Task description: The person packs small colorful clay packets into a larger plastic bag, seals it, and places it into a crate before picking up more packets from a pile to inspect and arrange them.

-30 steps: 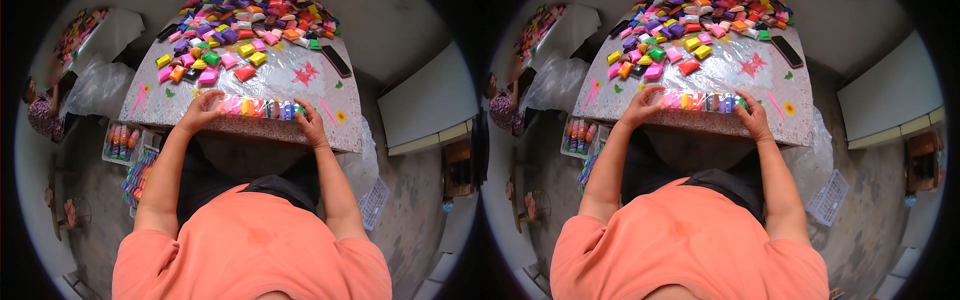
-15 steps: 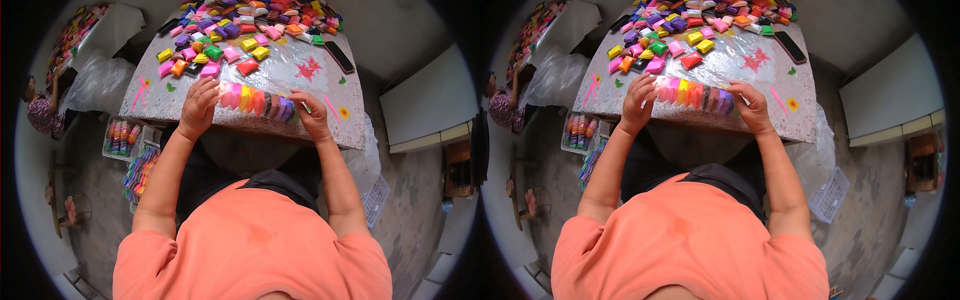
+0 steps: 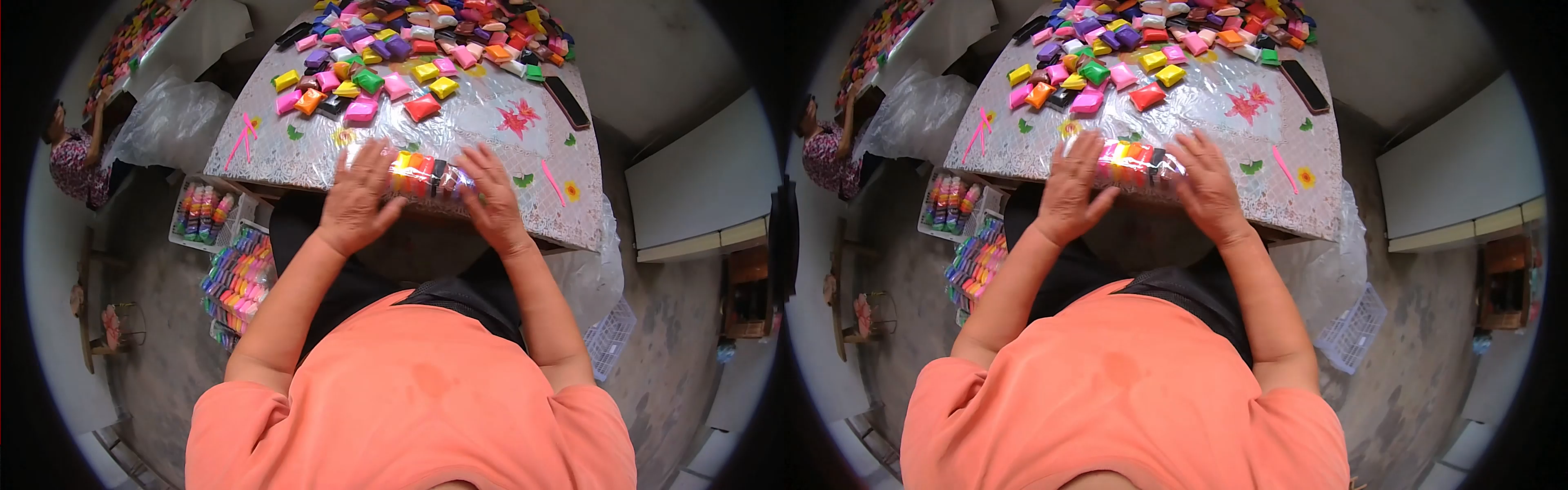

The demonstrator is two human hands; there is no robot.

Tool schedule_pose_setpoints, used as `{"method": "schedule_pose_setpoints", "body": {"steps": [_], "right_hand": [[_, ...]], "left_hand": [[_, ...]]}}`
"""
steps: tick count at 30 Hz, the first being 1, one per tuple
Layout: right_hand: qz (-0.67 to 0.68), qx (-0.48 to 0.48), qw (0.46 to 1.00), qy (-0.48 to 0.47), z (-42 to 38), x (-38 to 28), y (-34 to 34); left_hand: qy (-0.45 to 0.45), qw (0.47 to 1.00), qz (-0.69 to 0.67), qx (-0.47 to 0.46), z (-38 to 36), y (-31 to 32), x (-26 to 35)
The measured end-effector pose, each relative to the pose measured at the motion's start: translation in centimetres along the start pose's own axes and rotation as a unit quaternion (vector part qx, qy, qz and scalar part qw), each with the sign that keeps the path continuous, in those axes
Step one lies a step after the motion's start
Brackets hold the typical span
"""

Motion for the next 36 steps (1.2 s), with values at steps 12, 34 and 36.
{"method": "schedule_pose_setpoints", "body": {"steps": [12,34,36], "right_hand": [[-0.123,-0.203,0.968,-0.079,-2.4,-2.5,3.4],[0.094,-0.12,0.976,0.155,-2.7,6.7,2.8],[0.09,-0.088,0.986,0.113,-1.1,5.8,3.4]], "left_hand": [[0.01,0.992,0.08,-0.095,-2.6,5.8,2.7],[-0.17,0.943,0.017,-0.284,3.1,2.9,-7.7],[-0.142,0.972,0.03,-0.186,2.3,1.1,-8.3]]}}
Point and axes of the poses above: each hand's wrist, its own z-axis towards the middle knuckle, its own y-axis out of the palm, x = y × z, the point moved 8 cm from there along z, towards the middle knuckle, and after that the axes turned 8 degrees about -z, right-handed, at the moved point
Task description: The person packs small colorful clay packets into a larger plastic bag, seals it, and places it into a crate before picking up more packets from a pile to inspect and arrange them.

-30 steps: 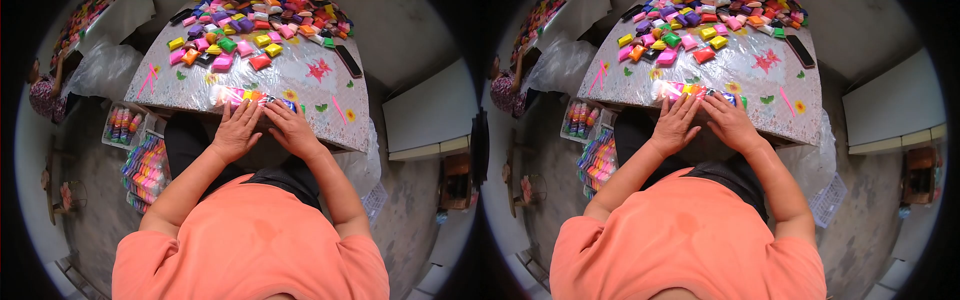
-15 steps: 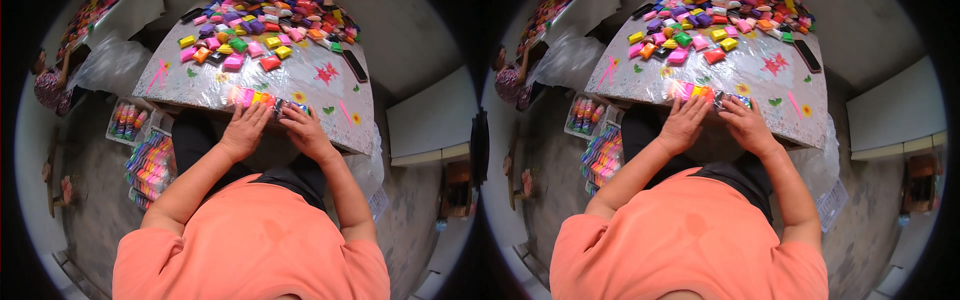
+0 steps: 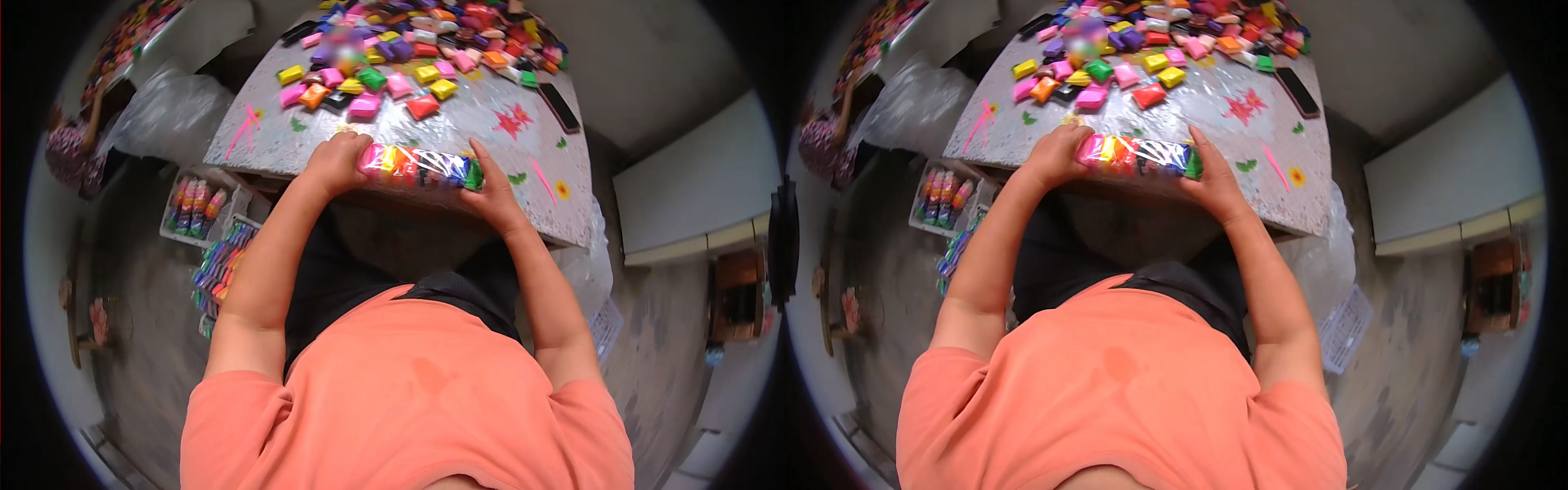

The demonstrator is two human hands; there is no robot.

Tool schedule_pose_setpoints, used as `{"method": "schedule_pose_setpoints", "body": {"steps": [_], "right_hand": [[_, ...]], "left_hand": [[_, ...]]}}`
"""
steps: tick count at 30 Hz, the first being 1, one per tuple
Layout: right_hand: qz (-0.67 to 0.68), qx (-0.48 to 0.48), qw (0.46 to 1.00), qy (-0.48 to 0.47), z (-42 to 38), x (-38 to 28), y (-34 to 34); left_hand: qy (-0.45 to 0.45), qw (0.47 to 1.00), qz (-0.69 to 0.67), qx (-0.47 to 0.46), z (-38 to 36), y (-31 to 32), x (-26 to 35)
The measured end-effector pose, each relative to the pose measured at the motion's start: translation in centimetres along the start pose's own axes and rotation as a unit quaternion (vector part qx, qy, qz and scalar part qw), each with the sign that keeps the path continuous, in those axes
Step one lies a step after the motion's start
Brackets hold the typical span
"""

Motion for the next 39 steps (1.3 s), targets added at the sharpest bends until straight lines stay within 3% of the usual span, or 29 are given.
{"method": "schedule_pose_setpoints", "body": {"steps": [4,7,16,20,22,23,25,26,27,28,29,30,32,35,39], "right_hand": [[-0.025,0.036,0.991,-0.124,3.2,-7.4,0.5],[-0.026,0.019,0.978,-0.206,6.1,-11.5,3.0],[0.03,-0.072,0.942,-0.326,10.4,-21.2,9.8],[0.041,-0.157,0.938,-0.305,10.9,-22.7,12.7],[0.064,-0.192,0.928,-0.314,10.2,-22.0,14.4],[0.079,-0.195,0.92,-0.332,10.6,-22.4,15.3],[0.172,-0.306,0.904,-0.245,10.0,-22.0,17.8],[0.198,-0.363,0.888,-0.201,9.3,-22.2,18.6],[0.245,-0.454,0.851,-0.099,8.3,-21.8,19.8],[0.196,-0.451,0.859,-0.146,7.9,-21.9,20.2],[0.214,-0.46,0.846,-0.163,7.4,-22.0,21.0],[0.198,-0.493,0.833,-0.153,6.9,-22.7,20.7],[0.219,-0.528,0.81,-0.131,6.1,-24.0,20.3],[0.169,-0.563,0.799,-0.125,6.0,-24.7,20.0],[0.153,-0.553,0.803,-0.163,6.0,-25.6,19.2]], "left_hand": [[0.02,0.984,-0.021,0.175,-5.6,-3.9,-3.3],[-0.005,0.972,-0.046,0.229,-10.4,-6.2,-6.6],[-0.077,0.957,-0.02,0.279,-21.6,-10.7,-10.8],[-0.128,0.949,-0.047,0.286,-24.7,-10.8,-11.9],[-0.137,0.951,-0.069,0.268,-25.9,-10.1,-12.8],[-0.191,0.942,-0.15,0.232,-26.6,-9.5,-13.4],[-0.228,0.937,-0.233,0.122,-28.1,-6.2,-16.1],[-0.18,0.945,-0.249,0.11,-29.2,-5.1,-15.9],[-0.198,0.933,-0.302,-0.004,-29.8,-3.3,-15.8],[-0.22,0.907,-0.34,-0.119,-30.9,-1.5,-15.5],[-0.243,0.882,-0.37,-0.162,-31.4,-2.2,-13.4],[-0.213,0.897,-0.357,-0.152,-32.0,-1.6,-13.1],[-0.256,0.819,-0.48,-0.184,-33.8,1.8,-13.0],[-0.266,0.772,-0.544,-0.192,-34.2,2.8,-10.9],[-0.267,0.75,-0.583,-0.164,-33.8,4.9,-9.7]]}}
Point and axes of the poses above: each hand's wrist, its own z-axis towards the middle knuckle, its own y-axis out of the palm, x = y × z, the point moved 8 cm from there along z, towards the middle knuckle, and after that the axes turned 8 degrees about -z, right-handed, at the moved point
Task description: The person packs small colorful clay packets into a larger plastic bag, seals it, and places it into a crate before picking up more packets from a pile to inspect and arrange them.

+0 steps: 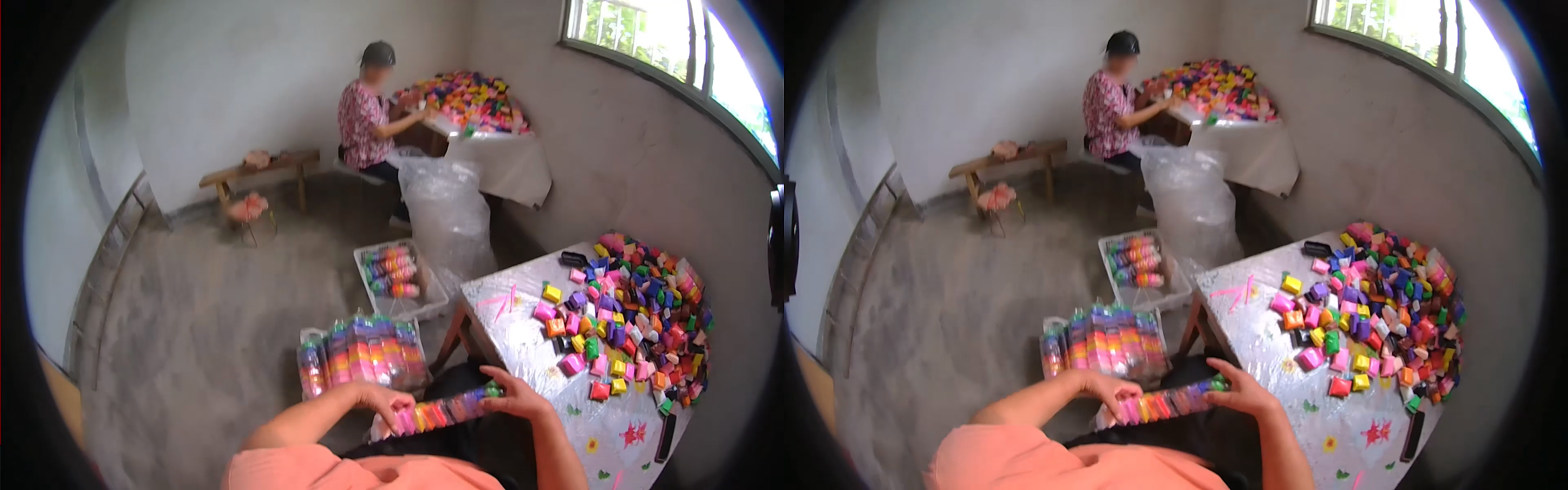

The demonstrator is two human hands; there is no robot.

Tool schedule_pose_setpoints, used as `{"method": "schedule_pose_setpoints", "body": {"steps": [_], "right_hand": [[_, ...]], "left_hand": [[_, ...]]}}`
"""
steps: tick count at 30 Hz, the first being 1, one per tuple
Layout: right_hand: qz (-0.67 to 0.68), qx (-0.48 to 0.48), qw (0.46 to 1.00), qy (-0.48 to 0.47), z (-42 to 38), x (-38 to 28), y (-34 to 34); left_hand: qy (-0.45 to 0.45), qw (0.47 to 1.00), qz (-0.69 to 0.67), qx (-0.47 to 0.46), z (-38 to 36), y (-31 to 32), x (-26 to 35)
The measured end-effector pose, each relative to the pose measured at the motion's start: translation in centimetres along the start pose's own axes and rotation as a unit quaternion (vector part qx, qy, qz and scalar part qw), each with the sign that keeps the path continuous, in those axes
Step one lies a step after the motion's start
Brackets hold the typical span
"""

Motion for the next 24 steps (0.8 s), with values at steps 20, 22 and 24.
{"method": "schedule_pose_setpoints", "body": {"steps": [20,22,24], "right_hand": [[0.001,0.225,0.974,-0.011,1.1,0.1,-4.3],[0.02,0.269,0.963,-0.012,-0.8,3.5,-5.8],[-0.003,0.323,0.946,-0.004,-3.1,7.0,-6.9]], "left_hand": [[0.296,0.831,-0.416,0.219,-3.6,-5.0,-1.7],[0.268,0.775,-0.491,0.295,-7.4,-7.8,-6.5],[0.244,0.716,-0.536,0.375,-11.4,-9.0,-9.5]]}}
Point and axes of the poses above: each hand's wrist, its own z-axis towards the middle knuckle, its own y-axis out of the palm, x = y × z, the point moved 8 cm from there along z, towards the middle knuckle, and after that the axes turned 8 degrees about -z, right-handed, at the moved point
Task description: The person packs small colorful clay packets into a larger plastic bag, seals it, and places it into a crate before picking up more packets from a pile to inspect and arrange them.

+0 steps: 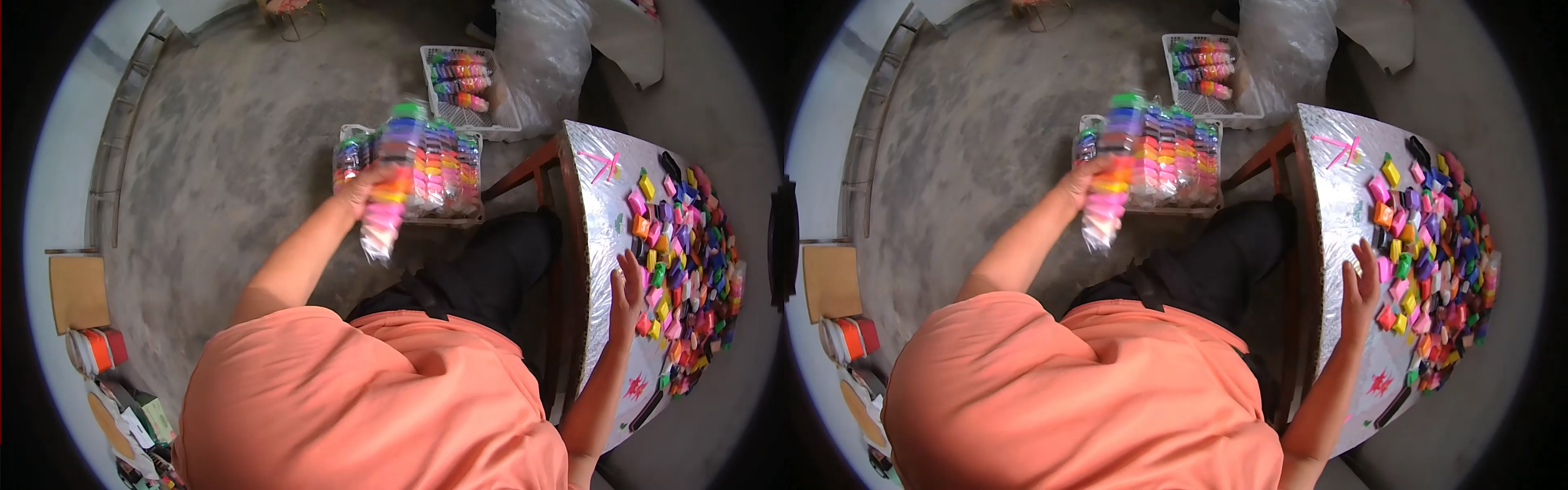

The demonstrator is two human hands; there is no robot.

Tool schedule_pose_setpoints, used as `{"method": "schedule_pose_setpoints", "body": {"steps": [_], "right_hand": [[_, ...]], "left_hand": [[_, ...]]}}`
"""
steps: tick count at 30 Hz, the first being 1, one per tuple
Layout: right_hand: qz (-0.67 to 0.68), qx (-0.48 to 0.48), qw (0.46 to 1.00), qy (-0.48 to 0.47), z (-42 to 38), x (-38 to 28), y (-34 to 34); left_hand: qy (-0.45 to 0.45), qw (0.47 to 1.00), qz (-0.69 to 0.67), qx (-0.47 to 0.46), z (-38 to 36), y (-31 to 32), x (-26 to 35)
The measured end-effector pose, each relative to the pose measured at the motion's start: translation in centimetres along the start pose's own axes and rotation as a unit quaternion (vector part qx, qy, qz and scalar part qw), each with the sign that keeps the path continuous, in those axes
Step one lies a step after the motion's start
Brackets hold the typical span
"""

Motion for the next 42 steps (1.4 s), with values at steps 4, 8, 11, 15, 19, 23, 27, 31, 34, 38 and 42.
{"method": "schedule_pose_setpoints", "body": {"steps": [4,8,11,15,19,23,27,31,34,38,42], "right_hand": [[-0.192,0.039,0.98,0.027,-3.3,3.9,-2.9],[-0.28,0.045,0.959,0.009,-6.3,7.0,-3.6],[-0.304,0.07,0.949,-0.053,-7.5,5.7,-2.1],[-0.316,0.092,0.942,-0.06,-7.5,6.1,-2.0],[-0.312,0.102,0.944,-0.045,-7.7,6.1,-2.0],[-0.296,0.11,0.949,-0.018,-7.6,6.1,-1.9],[-0.309,0.116,0.944,-0.019,-7.6,6.0,-1.9],[-0.308,0.125,0.943,-0.024,-7.5,6.2,-2.0],[-0.319,0.123,0.939,-0.031,-7.7,7.0,-2.3],[-0.315,0.121,0.941,-0.03,-7.5,6.3,-2.2],[-0.307,0.122,0.943,-0.034,-7.5,6.3,-2.3]], "left_hand": [[0.032,0.988,-0.099,0.113,1.4,-10.0,0.6],[0.052,0.977,-0.116,0.169,2.2,-15.2,-0.4],[0.066,0.968,-0.095,0.222,2.8,-18.1,-0.8],[0.121,0.93,0.006,0.346,3.5,-21.4,0.7],[0.157,0.9,0.106,0.391,5.1,-22.9,2.8],[0.149,0.904,0.186,0.355,5.7,-19.4,4.8],[0.046,0.896,0.302,0.322,9.8,-28.4,1.6],[0.018,0.899,0.331,0.284,10.2,-32.6,-5.1],[0.018,0.853,0.469,0.228,10.1,-32.8,-8.8],[0.018,0.723,0.559,0.404,3.3,-23.5,-8.1],[-0.184,0.676,0.678,0.222,1.4,-19.6,-14.8]]}}
Point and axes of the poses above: each hand's wrist, its own z-axis towards the middle knuckle, its own y-axis out of the palm, x = y × z, the point moved 8 cm from there along z, towards the middle knuckle, and after that the axes turned 8 degrees about -z, right-handed, at the moved point
